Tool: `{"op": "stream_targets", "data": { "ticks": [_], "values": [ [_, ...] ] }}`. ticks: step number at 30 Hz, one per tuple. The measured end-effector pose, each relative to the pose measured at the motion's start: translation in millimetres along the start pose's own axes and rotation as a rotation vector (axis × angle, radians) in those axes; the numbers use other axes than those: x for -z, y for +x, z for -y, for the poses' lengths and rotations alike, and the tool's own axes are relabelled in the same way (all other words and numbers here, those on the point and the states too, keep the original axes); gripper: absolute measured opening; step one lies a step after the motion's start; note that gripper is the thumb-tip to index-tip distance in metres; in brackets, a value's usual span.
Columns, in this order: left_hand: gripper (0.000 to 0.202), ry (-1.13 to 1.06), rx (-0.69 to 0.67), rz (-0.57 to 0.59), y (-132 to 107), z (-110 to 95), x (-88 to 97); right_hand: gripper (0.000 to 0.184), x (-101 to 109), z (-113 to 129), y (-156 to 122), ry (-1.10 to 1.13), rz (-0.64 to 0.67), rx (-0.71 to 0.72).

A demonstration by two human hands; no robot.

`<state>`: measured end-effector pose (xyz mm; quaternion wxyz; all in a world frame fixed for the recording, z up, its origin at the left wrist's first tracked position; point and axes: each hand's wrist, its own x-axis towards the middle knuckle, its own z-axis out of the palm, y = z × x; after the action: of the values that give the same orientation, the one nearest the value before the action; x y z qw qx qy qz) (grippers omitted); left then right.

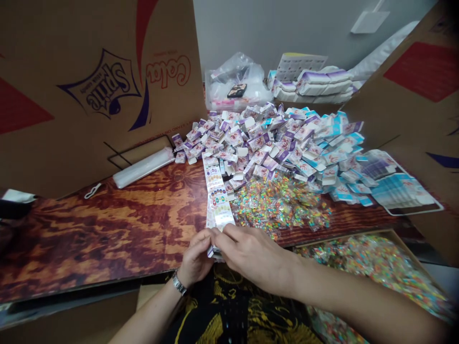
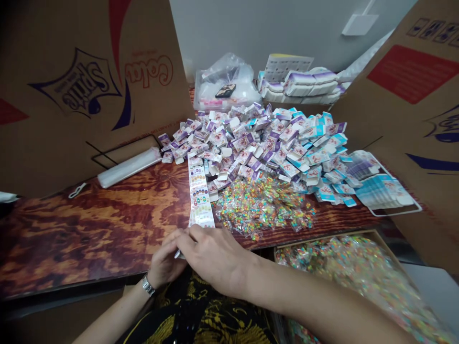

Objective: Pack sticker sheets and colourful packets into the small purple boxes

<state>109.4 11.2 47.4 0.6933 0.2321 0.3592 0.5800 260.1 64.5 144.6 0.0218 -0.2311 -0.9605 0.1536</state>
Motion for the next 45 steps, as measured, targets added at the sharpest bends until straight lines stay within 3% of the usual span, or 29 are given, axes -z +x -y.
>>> {"op": "stream_targets", "data": {
  "ticks": [10, 15, 19, 28, 32, 37, 45],
  "values": [
    [0.019, -0.070, -0.002, 0.058, -0.2, 3.8, 4.1, 0.026, 3.3, -1.4, 3.9, 0.015, 0.041, 0.004],
    [0.022, 0.070, -0.017, 0.026, -1.7, -3.0, 2.6, 0.024, 1.6, -4.5, 4.6, -0.001, 0.042, -0.059],
    [0.017, 0.078, -0.010, 0.070, -1.7, -5.0, 3.8, 0.019, -1.9, -10.8, 6.2, 0.082, 0.001, -0.126],
    [0.015, 0.356, 0.017, 0.089, 0.3, -6.4, 11.3, 0.020, -14.9, -20.3, 5.4, 0.139, -0.067, -0.126],
    [0.015, 0.515, -0.053, 0.098, -0.2, -11.5, 7.4, 0.022, -18.9, -21.2, 5.8, 0.178, -0.096, -0.127],
    [0.015, 0.533, -0.101, 0.144, 1.9, -13.5, 6.1, 0.013, -27.0, -22.7, 4.1, 0.196, -0.150, -0.111],
    [0.014, 0.432, -0.120, -0.012, 5.9, -8.5, 4.7, 0.016, -29.1, -20.3, 0.1, 0.465, -0.262, -0.218]
  ]
}}
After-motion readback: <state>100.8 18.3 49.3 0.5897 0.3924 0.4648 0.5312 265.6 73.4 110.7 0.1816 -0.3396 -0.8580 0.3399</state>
